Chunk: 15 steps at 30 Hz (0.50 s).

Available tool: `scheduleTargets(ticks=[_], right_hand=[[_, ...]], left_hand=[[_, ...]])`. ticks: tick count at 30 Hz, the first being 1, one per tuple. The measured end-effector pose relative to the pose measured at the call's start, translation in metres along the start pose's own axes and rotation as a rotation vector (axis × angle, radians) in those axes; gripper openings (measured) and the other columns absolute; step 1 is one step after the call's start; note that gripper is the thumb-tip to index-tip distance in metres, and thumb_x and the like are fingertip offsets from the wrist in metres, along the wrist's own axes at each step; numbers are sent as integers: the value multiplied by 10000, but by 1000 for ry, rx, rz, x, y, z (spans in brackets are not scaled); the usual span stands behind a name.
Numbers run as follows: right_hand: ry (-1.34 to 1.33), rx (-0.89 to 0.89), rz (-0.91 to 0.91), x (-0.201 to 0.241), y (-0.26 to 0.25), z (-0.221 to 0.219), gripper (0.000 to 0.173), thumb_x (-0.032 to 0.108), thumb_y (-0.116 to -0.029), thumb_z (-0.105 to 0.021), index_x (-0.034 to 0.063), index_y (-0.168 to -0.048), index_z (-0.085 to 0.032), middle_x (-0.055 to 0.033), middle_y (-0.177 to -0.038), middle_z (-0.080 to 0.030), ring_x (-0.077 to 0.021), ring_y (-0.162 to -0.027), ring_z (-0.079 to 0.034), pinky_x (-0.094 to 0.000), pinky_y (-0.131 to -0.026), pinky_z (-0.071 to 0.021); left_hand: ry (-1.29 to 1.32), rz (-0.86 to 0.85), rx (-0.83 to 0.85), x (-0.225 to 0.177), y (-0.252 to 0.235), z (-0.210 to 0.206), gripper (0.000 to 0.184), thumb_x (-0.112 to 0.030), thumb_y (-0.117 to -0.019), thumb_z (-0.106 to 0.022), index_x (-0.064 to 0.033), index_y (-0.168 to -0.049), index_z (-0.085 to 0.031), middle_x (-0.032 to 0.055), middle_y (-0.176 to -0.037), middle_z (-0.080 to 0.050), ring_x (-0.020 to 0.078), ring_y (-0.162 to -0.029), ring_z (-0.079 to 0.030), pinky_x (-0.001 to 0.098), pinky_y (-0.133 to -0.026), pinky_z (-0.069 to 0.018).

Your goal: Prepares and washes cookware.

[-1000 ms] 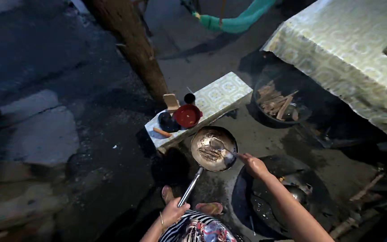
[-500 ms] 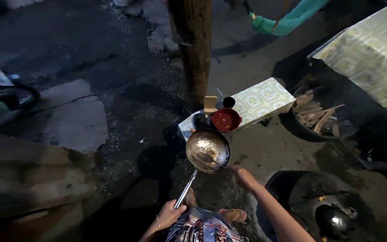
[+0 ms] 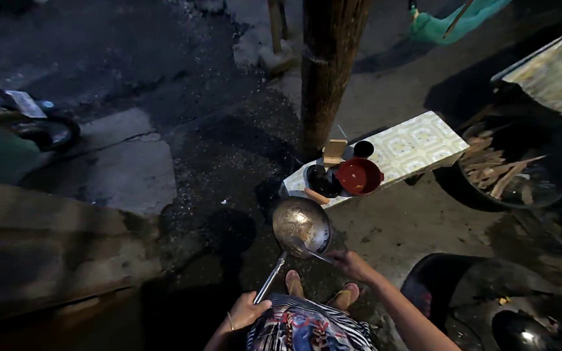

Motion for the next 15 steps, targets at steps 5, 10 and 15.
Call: scheduleTargets(ticks=[5, 10, 15], right_hand=[[-94, 7, -49, 3, -2, -5, 360, 52, -1036, -524, 66, -1379, -633, -181, -1311, -665, -288, -1188, -652, -467, -1057, -491], [-340, -84, -121, -4, 8, -3, 347, 71, -1037, -533, 57, -1373, -619, -140, -1243, -667, -181, -930, -657, -369, -807, -548], [-435, -217, -146, -12, 20, 19, 340, 44, -1040, -531, 45, -1370, -610, -100, -1166, -664, -79, -734, -570, -261, -644, -488]], left_hand=[[-7, 17, 11, 6, 4, 10, 372, -346, -984, -675, 21, -1026, -628, 38, -726, -548, 124, -615, -515, 331, -638, -475], [21, -11, -9, 11, 4, 11, 373, -342, -970, -686, 22, -1037, -637, 36, -735, -561, 114, -628, -527, 320, -643, -479], [49, -34, -78, 14, 3, 4, 379, -327, -963, -700, 44, -1019, -652, 79, -765, -584, 153, -678, -543, 367, -681, -481]])
Point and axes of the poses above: each hand's wrist, its own y-axis away from the middle knuckle, its own z-axis out of the back of the hand, x = y × z, the point moved 4 cm from there along -y, towards the middle knuckle
